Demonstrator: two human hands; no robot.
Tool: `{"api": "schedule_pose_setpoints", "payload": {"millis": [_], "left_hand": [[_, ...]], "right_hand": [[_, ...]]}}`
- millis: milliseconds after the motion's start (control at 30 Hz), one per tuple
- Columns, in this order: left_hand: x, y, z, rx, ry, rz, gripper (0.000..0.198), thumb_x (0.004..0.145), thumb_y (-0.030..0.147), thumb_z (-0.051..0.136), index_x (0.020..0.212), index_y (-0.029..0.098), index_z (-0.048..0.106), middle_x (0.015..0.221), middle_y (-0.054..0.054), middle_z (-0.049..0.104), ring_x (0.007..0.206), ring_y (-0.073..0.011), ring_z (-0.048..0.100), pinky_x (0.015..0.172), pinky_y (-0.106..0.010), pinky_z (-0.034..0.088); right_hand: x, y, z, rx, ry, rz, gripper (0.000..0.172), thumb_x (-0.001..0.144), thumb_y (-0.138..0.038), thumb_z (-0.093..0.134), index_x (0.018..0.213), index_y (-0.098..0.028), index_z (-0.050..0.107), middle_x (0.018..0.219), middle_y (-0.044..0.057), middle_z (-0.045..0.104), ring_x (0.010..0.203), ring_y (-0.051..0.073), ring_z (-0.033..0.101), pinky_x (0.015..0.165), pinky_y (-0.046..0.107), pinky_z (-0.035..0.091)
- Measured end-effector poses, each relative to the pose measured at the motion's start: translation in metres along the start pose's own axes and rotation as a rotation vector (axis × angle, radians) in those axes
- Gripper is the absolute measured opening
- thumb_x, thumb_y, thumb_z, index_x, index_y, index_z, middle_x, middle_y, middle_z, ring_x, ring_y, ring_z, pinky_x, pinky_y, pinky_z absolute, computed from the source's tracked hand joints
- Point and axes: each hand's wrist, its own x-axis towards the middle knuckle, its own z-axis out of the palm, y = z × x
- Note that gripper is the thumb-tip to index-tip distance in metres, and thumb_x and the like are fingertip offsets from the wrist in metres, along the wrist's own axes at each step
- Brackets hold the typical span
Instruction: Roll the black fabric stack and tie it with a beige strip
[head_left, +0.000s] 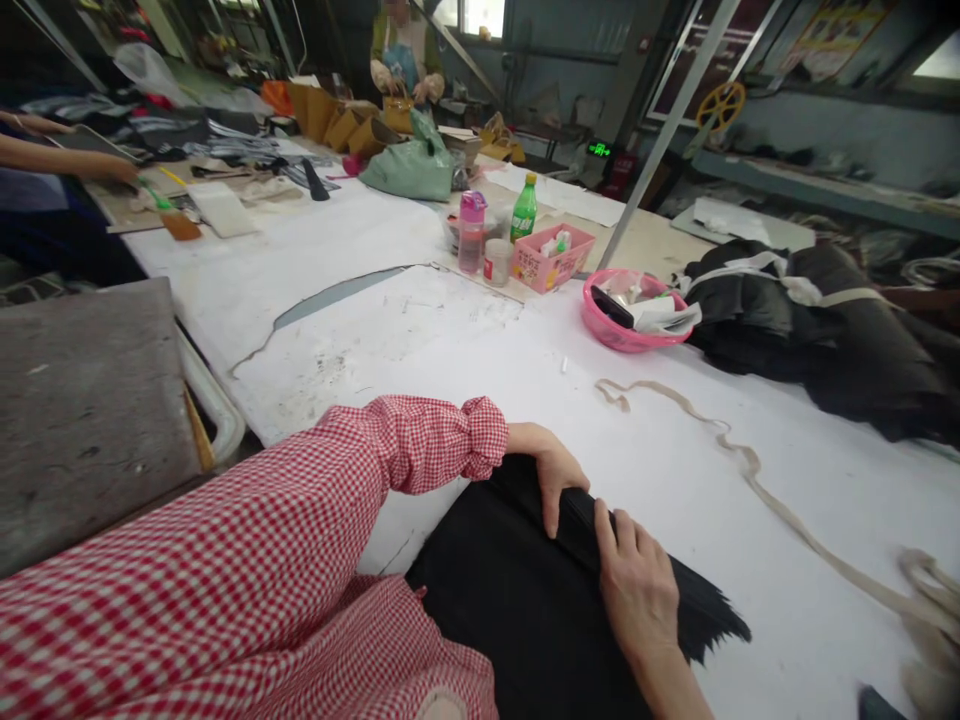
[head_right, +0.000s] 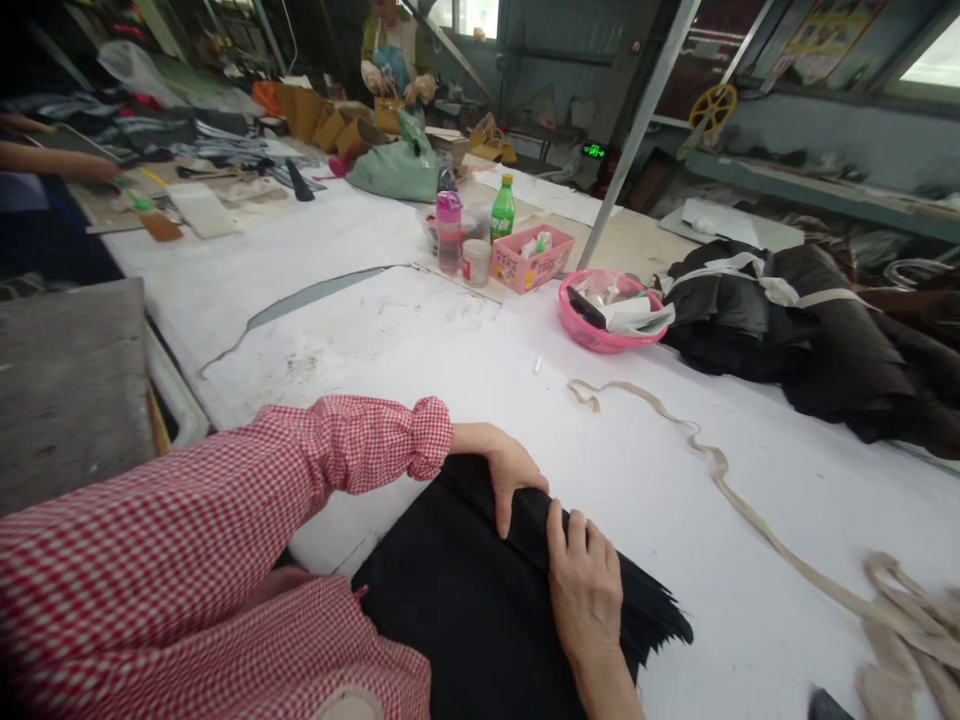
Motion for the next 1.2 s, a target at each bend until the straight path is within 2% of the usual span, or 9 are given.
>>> {"api": "schedule_pose_setpoints", "payload": {"millis": [233,333,433,567,700,800,933,1067,1200], "left_hand": [[-0.002,0.006,0.03,0.284,0.271,-0.111,0.068,0.064,0.047,0.077,0.118,0.013,0.053,0.102,-0.013,0.067,0.084,-0.0282,0.065,0.07,-0.035,0.051],[-0.006,0.008,0.034,0.281,0.307,-0.097,0.062,0.066,0.046,0.075,0.116,0.015,0.053,0.101,-0.011,0.067,0.086,-0.027,0.065,0.071,-0.034,0.05],[-0.008,0.009,0.034,0.272,0.317,-0.091,0.059,0.068,0.046,0.075,0.114,0.016,0.053,0.101,-0.01,0.067,0.084,-0.0259,0.065,0.07,-0.033,0.05],[-0.008,0.01,0.039,0.32,0.361,-0.101,0.057,0.069,0.048,0.073,0.112,0.015,0.053,0.096,-0.011,0.067,0.078,-0.0252,0.064,0.064,-0.033,0.049],[-0.007,0.013,0.046,0.405,0.394,-0.114,0.057,0.07,0.046,0.075,0.112,0.015,0.053,0.097,-0.012,0.066,0.079,-0.0259,0.064,0.065,-0.034,0.049],[-0.008,0.017,0.051,0.478,0.425,-0.119,0.059,0.069,0.043,0.078,0.114,0.013,0.052,0.099,-0.013,0.065,0.08,-0.0265,0.063,0.063,-0.034,0.049],[-0.014,0.031,0.062,0.561,0.503,-0.108,0.065,0.066,0.033,0.082,0.118,0.011,0.05,0.101,-0.014,0.063,0.083,-0.0257,0.062,0.066,-0.034,0.048],[-0.025,0.043,0.071,0.627,0.564,-0.111,0.077,0.067,0.029,0.081,0.13,0.009,0.042,0.107,-0.016,0.061,0.089,-0.0282,0.06,0.075,-0.038,0.048],[-0.036,0.036,0.063,0.518,0.432,-0.132,0.097,0.065,0.046,0.08,0.143,0.016,0.032,0.117,-0.017,0.057,0.09,-0.0311,0.061,0.074,-0.039,0.048]], "right_hand": [[0.001,0.001,-0.004,0.087,-0.019,0.046,0.055,0.091,-0.006,0.046,0.144,-0.015,0.035,0.124,0.013,0.055,0.107,0.03,0.052,0.093,0.043,0.043],[0.004,0.012,-0.01,0.298,-0.103,0.013,0.072,0.082,-0.008,0.058,0.147,-0.019,0.028,0.132,0.011,0.051,0.113,0.029,0.051,0.098,0.043,0.041],[0.008,0.027,-0.018,0.495,-0.201,-0.033,0.085,0.078,-0.026,0.069,0.149,-0.025,0.022,0.14,0.009,0.045,0.12,0.029,0.048,0.1,0.043,0.042],[0.016,0.044,-0.024,0.567,-0.356,-0.009,0.081,0.083,-0.041,0.067,0.149,-0.031,0.02,0.134,0.006,0.051,0.112,0.028,0.057,0.089,0.042,0.048],[0.019,0.051,-0.024,0.52,-0.502,0.014,0.079,0.082,-0.035,0.068,0.148,-0.032,0.025,0.12,0.005,0.059,0.098,0.027,0.063,0.072,0.038,0.051],[0.013,0.048,-0.023,0.449,-0.459,-0.015,0.083,0.081,-0.027,0.07,0.149,-0.029,0.022,0.112,0.004,0.06,0.09,0.026,0.063,0.071,0.037,0.05],[-0.003,0.038,-0.027,0.31,-0.282,-0.052,0.097,0.078,-0.018,0.073,0.152,-0.026,0.012,0.111,0.006,0.057,0.086,0.025,0.06,0.076,0.039,0.049],[-0.018,0.025,-0.031,0.227,-0.158,-0.049,0.093,0.081,-0.014,0.068,0.153,-0.023,0.011,0.114,0.009,0.056,0.091,0.026,0.057,0.082,0.04,0.047],[-0.026,0.015,-0.027,0.178,-0.068,-0.012,0.083,0.085,-0.009,0.059,0.153,-0.022,0.015,0.118,0.012,0.056,0.101,0.028,0.055,0.09,0.042,0.045]]}}
